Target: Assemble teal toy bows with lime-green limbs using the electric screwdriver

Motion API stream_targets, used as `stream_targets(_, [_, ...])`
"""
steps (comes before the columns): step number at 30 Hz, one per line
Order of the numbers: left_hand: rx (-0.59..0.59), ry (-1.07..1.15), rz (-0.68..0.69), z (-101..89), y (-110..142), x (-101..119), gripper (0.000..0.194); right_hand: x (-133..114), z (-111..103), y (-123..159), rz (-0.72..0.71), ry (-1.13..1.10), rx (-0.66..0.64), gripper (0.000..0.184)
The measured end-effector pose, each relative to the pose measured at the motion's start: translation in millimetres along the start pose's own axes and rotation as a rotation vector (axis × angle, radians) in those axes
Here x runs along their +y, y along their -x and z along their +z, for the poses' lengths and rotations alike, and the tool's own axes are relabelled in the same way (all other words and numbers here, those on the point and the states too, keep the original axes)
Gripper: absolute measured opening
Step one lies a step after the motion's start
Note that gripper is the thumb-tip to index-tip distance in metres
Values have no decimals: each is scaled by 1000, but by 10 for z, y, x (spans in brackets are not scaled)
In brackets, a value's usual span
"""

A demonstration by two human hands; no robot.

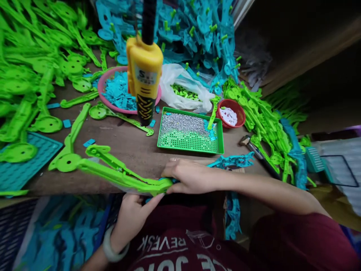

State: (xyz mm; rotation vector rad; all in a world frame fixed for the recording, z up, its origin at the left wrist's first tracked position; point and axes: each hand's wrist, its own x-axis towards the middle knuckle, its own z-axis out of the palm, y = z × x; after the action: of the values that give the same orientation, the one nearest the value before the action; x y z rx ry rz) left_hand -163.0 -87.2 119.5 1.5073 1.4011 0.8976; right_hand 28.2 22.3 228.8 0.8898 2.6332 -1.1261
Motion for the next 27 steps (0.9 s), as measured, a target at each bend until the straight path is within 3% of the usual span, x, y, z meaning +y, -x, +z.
stream_targets(8, [142,-33,-12,139,40,45,17,172,96,15,-105,-33,4,10])
stream_targets(14, [157,-32,-70,185,3,37,27,17,116,-228,-61,-172,205,43])
stream_targets(17, [155,3,-87,192,-28,59,30,-58,201,-365,-112,-201,268,29])
stream_targets(22, [180,55,-122,205,-51,86,33,-14,349,-388,-175,-303,387,22])
stream_targets(25, [187,79,-137,218,-72,108,31,-25,302,-391,-150,-391,368,21])
stream_targets(27, [193,104,-136,232,-92,134,29,-89,213,-453,-114,-475,403,31])
